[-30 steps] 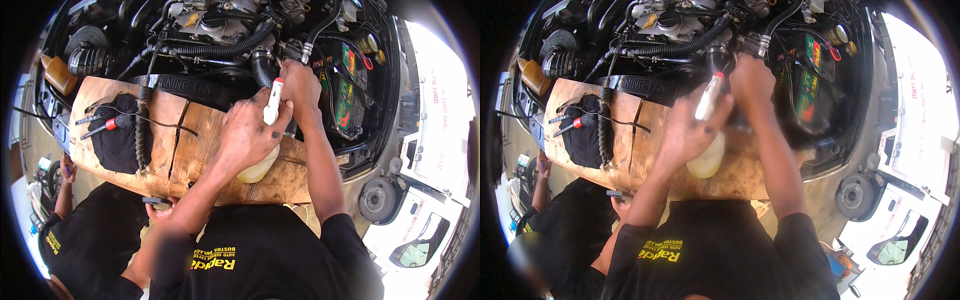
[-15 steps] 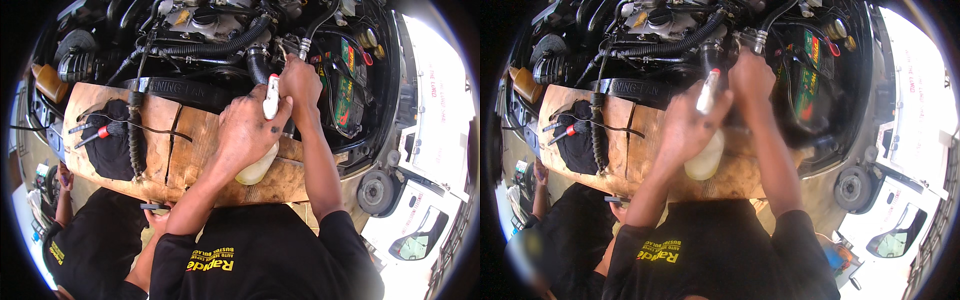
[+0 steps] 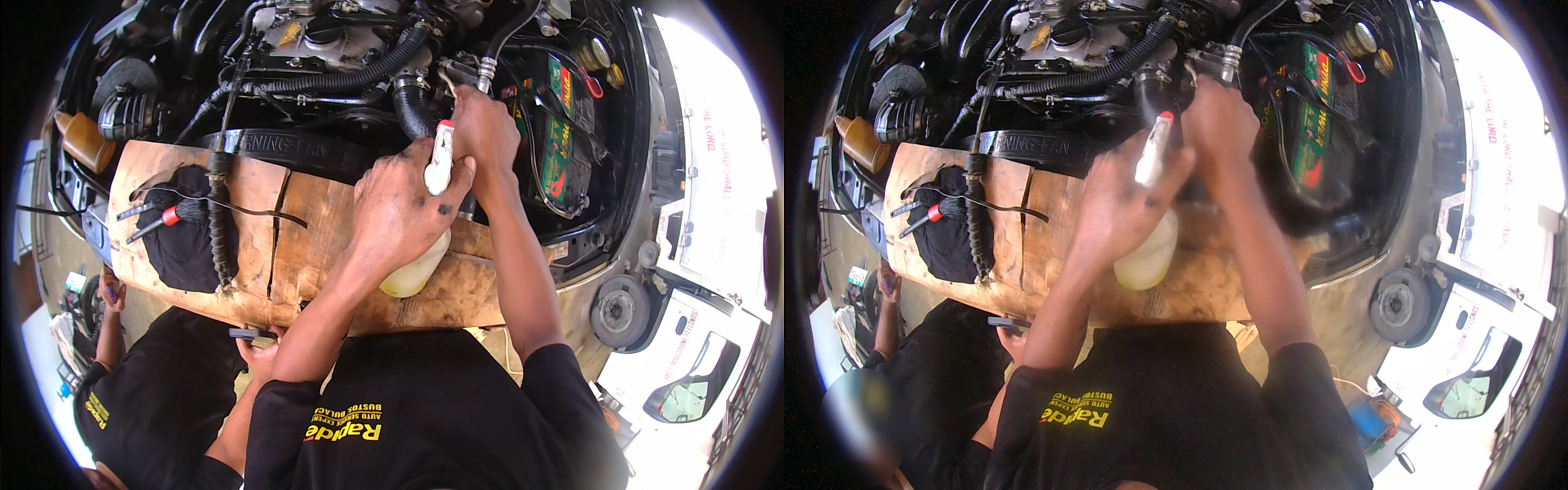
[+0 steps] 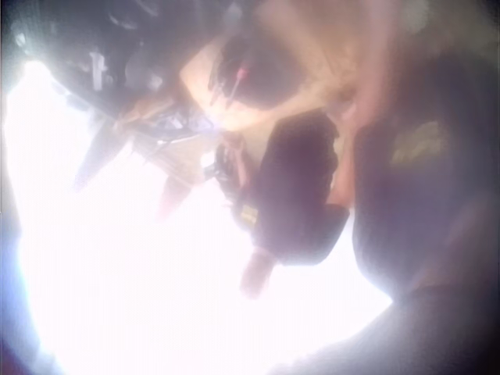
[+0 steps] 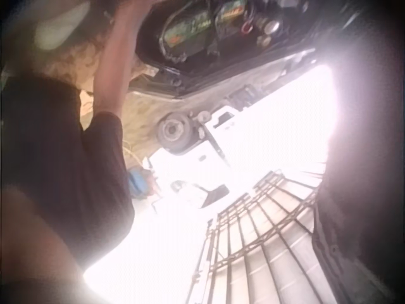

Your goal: The person sprays a liquid from a small bottle into the engine bay, then uses a screwdriver to adjust components within the engine. The person continues to manipulate hoses and parts with both hands while another person stands nearby.

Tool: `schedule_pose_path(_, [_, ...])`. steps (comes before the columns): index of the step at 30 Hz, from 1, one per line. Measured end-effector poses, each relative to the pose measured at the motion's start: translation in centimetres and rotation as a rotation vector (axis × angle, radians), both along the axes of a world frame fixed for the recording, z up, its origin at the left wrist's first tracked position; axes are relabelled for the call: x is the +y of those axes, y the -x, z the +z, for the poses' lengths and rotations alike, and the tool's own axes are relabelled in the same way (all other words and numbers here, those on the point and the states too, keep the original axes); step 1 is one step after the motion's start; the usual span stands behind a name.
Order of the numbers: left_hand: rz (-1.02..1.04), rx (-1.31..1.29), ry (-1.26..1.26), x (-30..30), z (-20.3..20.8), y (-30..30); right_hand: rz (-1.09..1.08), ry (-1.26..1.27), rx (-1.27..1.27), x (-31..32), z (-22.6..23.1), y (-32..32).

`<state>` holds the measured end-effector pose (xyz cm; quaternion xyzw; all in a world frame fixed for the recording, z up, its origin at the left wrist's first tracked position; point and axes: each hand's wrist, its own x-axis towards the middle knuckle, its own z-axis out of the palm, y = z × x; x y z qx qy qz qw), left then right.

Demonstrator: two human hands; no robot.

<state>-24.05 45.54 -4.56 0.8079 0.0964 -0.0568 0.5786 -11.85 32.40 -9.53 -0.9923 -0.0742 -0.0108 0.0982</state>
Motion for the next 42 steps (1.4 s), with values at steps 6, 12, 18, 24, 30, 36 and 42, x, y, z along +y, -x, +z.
schedule_pose_path(6, [0.059,-0.062,-0.039,-0.2,-0.5,0.3,-0.032,0.015,0.040,-0.1,0.0,1.2])
schedule_pose_path(12, [0.102,-0.004,-0.063,-0.7,0.0,0.3,0.002,0.003,-0.127,0.0,-1.7,-1.7])
schedule_pose_path(18, [0.096,-0.074,-0.053,-0.9,-0.9,0.4,0.068,0.068,-0.098,0.0,-1.3,-0.7])
schedule_pose_path(24, [0.092,-0.067,-0.064,-0.7,-0.3,0.3,0.127,0.092,-0.131,0.2,-1.3,-1.5])
schedule_pose_path(30, [0.088,-0.044,-0.052,-0.7,-0.1,0.2,0.148,0.099,-0.152,0.6,-1.2,-2.6])
schedule_pose_path(36, [0.096,-0.104,-0.051,-0.7,-0.4,0.6,0.076,0.120,-0.050,0.3,-0.6,-1.1])
schedule_pose_path(42, [0.085,-0.063,-0.083,-0.6,0.1,0.6,0.105,0.166,-0.037,1.0,-0.2,-1.8])
